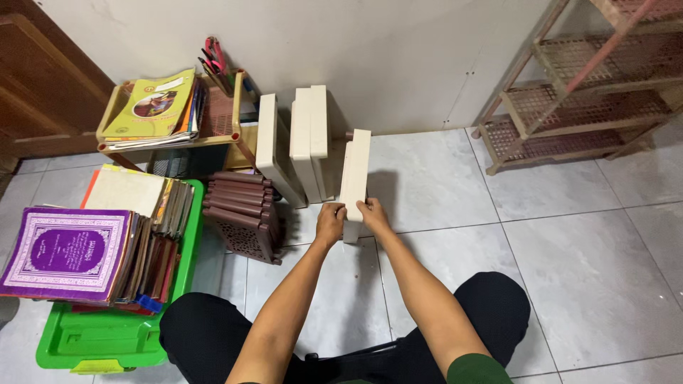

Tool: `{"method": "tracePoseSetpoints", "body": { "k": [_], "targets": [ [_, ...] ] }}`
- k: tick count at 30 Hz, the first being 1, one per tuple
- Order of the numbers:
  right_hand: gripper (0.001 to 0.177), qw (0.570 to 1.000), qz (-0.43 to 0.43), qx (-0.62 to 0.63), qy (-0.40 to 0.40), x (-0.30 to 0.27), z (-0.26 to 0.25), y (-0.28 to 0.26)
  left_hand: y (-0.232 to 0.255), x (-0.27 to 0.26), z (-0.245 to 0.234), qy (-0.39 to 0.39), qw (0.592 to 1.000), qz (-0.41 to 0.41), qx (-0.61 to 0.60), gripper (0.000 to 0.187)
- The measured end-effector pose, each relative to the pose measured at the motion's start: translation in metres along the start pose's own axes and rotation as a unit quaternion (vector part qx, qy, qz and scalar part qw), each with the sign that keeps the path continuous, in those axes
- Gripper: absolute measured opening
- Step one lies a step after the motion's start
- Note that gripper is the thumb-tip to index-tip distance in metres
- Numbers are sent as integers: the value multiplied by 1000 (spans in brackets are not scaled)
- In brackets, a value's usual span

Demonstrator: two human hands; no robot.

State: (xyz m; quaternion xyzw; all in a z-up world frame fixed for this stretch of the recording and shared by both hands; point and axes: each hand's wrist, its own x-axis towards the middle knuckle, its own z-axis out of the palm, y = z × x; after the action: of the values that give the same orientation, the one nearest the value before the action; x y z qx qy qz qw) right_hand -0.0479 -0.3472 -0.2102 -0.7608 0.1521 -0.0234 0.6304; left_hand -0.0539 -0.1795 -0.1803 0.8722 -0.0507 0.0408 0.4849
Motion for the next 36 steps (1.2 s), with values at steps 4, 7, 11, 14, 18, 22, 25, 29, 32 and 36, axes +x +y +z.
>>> {"method": "tracePoseSetpoints", "body": {
  "k": [4,7,11,14,18,22,25,29,32,36],
  "targets": [
    [52,996,59,58,21,-6,-11,7,23,-17,2,-66,998,-3,3,28],
    [51,997,10,78,28,-17,-17,9,37,-25,-2,-91,995,-24,-36,30],
    [47,992,-21,116,34,-34,-18,-3,44,-32,-15,-127,989,-43,-69,32],
    [45,992,-62,87,70,-47,-24,-24,55,-23,-26,-129,987,-42,-82,34],
    [39,982,-145,76,89,-74,-23,-47,89,-5,-37,-32,998,9,-57,39],
    [29,972,-206,57,93,-103,-7,-59,145,26,-58,-16,996,72,-47,77],
    [29,969,-230,-3,95,-118,3,-67,186,38,-75,5,992,77,-104,106],
    [40,958,-280,45,33,-126,7,-77,216,31,-91,107,985,115,-74,103],
    [45,946,-318,-63,-8,-116,-5,-83,211,24,-99,113,984,83,-111,94],
    [53,929,-338,-131,70,-80,-54,-93,168,25,-132,88,956,135,-246,79]
  ]
}}
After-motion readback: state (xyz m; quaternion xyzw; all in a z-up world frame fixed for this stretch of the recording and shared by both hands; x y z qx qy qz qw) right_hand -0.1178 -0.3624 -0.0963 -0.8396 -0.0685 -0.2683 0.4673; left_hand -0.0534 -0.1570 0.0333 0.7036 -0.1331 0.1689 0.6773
